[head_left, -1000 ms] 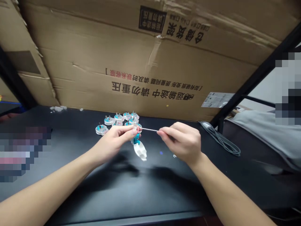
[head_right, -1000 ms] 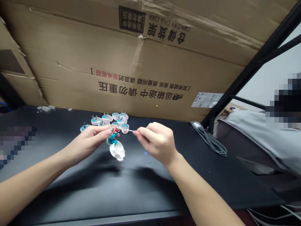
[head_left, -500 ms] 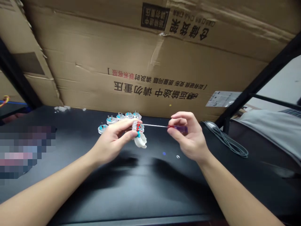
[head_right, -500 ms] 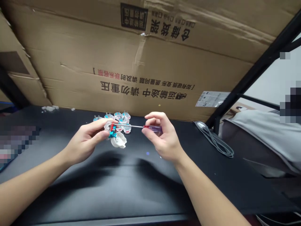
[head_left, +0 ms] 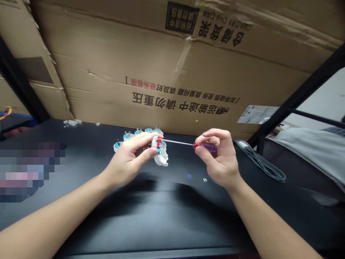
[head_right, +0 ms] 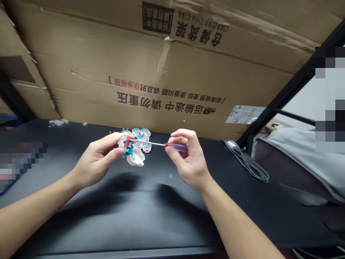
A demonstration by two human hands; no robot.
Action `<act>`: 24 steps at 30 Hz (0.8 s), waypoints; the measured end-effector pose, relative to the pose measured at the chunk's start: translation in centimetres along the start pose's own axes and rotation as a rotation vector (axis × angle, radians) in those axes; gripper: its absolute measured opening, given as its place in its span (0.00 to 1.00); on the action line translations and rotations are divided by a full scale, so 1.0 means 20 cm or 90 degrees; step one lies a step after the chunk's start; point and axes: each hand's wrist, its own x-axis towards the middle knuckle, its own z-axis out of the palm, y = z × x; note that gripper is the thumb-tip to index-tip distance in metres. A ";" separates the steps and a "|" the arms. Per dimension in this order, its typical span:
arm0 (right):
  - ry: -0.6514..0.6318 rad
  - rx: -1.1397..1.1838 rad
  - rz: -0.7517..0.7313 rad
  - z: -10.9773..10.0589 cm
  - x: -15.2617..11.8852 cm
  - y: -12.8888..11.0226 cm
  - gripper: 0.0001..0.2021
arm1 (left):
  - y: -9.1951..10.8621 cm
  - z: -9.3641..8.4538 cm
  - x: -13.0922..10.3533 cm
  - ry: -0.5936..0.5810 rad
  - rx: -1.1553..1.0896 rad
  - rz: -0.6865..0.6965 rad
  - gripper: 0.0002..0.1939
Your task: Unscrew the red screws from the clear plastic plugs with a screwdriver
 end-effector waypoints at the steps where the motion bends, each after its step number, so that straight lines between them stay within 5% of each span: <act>1: -0.007 0.004 -0.004 0.00 0.00 0.00 0.12 | 0.00 0.00 0.00 0.001 0.003 0.000 0.17; 11: -0.034 -0.028 0.021 0.00 0.00 -0.01 0.07 | 0.00 0.01 0.01 0.007 0.004 0.004 0.16; 14: -0.047 -0.072 0.012 -0.01 0.01 -0.02 0.13 | 0.00 0.01 0.00 0.006 0.006 0.010 0.16; 24: -0.187 -0.254 -0.051 0.01 0.02 -0.01 0.04 | -0.02 0.02 0.00 -0.037 0.067 0.030 0.17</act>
